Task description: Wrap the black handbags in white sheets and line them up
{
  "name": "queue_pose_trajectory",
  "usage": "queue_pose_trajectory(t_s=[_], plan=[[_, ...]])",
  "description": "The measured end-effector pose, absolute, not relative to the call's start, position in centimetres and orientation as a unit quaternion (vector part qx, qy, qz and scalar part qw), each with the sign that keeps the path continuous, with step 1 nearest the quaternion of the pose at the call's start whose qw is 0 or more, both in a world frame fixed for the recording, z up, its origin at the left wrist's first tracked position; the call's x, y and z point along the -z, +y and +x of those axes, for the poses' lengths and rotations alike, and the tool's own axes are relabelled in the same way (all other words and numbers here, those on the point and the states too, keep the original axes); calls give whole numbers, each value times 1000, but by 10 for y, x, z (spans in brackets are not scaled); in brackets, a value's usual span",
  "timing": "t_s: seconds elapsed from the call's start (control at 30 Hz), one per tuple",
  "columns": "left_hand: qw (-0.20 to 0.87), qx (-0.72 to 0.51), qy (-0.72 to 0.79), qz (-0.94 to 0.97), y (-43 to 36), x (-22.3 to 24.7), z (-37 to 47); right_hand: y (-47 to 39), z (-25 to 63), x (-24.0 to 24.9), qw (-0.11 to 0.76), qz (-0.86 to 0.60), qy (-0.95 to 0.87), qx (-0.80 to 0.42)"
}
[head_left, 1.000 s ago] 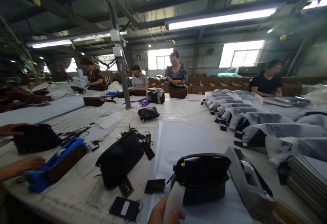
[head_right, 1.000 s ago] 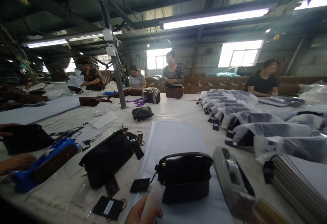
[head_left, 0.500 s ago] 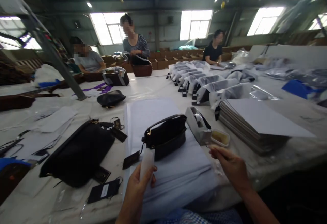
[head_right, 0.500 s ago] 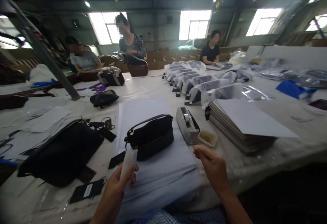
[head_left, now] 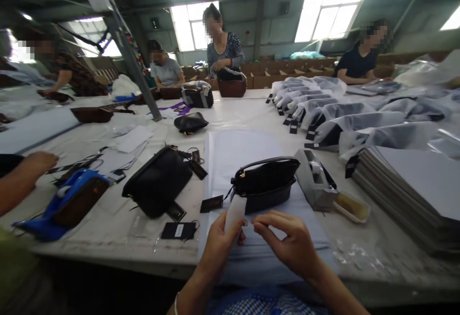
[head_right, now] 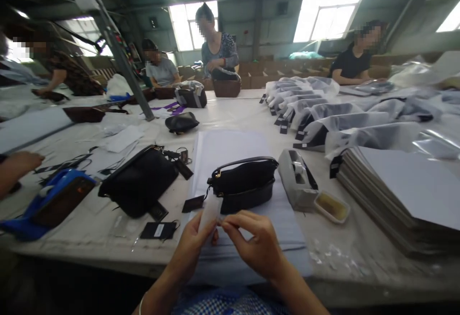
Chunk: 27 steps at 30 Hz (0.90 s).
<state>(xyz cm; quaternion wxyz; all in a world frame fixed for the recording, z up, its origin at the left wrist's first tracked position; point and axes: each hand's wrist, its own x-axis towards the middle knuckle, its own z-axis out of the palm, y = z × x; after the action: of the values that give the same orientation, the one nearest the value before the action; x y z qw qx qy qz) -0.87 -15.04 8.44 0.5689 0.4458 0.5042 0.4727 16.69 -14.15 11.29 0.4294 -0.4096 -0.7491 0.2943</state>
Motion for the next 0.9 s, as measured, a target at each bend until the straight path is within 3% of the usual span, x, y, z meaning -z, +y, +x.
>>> queue_pose_trajectory(t_s=[0.37, 0.63, 0.9], plan=[[557, -452, 514, 470, -147, -76, -15, -111, 136, -92, 378, -545, -639, -390], [621, -442, 455, 460, -135, -52, -24, -98, 154, -72, 305, -448, -680, -494], [643, -463, 440, 422, -146, -67, -18, -102, 147, -70, 357, -439, -685, -460]])
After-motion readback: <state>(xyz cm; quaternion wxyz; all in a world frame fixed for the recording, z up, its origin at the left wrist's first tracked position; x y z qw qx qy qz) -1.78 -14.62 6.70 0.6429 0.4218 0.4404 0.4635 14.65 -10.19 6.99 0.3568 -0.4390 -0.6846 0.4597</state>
